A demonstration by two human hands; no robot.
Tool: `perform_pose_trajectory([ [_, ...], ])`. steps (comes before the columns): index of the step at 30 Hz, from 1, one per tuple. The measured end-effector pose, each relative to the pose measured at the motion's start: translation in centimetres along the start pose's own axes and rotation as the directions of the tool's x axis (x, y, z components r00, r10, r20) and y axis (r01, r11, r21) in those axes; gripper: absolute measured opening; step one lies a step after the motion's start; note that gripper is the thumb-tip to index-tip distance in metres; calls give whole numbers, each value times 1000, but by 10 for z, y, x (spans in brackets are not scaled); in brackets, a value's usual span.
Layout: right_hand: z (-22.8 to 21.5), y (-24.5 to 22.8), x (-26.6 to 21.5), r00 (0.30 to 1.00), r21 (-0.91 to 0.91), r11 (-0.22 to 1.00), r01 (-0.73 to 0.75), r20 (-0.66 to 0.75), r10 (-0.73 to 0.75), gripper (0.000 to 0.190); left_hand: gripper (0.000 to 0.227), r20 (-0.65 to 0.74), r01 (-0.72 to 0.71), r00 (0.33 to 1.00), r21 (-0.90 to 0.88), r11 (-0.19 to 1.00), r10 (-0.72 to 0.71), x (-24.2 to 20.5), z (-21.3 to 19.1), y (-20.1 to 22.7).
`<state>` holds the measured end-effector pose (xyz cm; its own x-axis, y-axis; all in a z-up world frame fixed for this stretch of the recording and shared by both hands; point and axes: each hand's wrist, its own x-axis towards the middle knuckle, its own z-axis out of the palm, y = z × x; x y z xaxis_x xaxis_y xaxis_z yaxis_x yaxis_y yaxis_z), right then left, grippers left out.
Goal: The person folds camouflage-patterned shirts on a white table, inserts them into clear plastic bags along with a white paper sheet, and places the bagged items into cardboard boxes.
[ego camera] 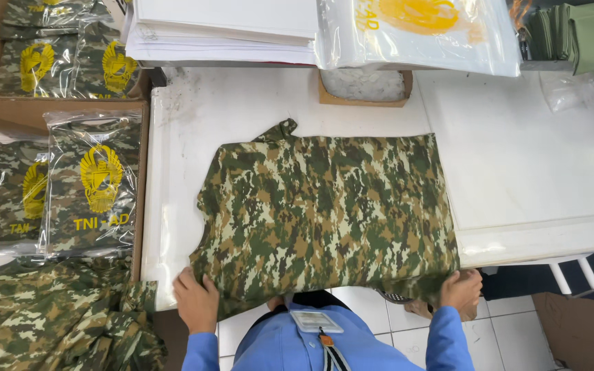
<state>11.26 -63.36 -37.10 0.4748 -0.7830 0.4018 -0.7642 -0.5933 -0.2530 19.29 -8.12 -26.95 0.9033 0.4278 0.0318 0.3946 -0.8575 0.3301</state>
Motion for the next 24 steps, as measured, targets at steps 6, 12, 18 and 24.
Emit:
perform_pose_trajectory([
  [6,-4,-114,45,882,161,913,374,241,-404,38,42,-35,-284,959,-62,957,283,52,25,67],
  [12,32,-159,89,780,162,898,410,448,-437,43,44,142,-505,859,83,859,492,92,65,88],
  [18,26,-185,89,745,200,863,465,439,-503,43,47,29,-267,964,112,957,266,76,63,60],
  [24,47,-241,124,724,254,858,446,462,-513,42,49,33,-242,970,118,963,240,137,80,83],
])
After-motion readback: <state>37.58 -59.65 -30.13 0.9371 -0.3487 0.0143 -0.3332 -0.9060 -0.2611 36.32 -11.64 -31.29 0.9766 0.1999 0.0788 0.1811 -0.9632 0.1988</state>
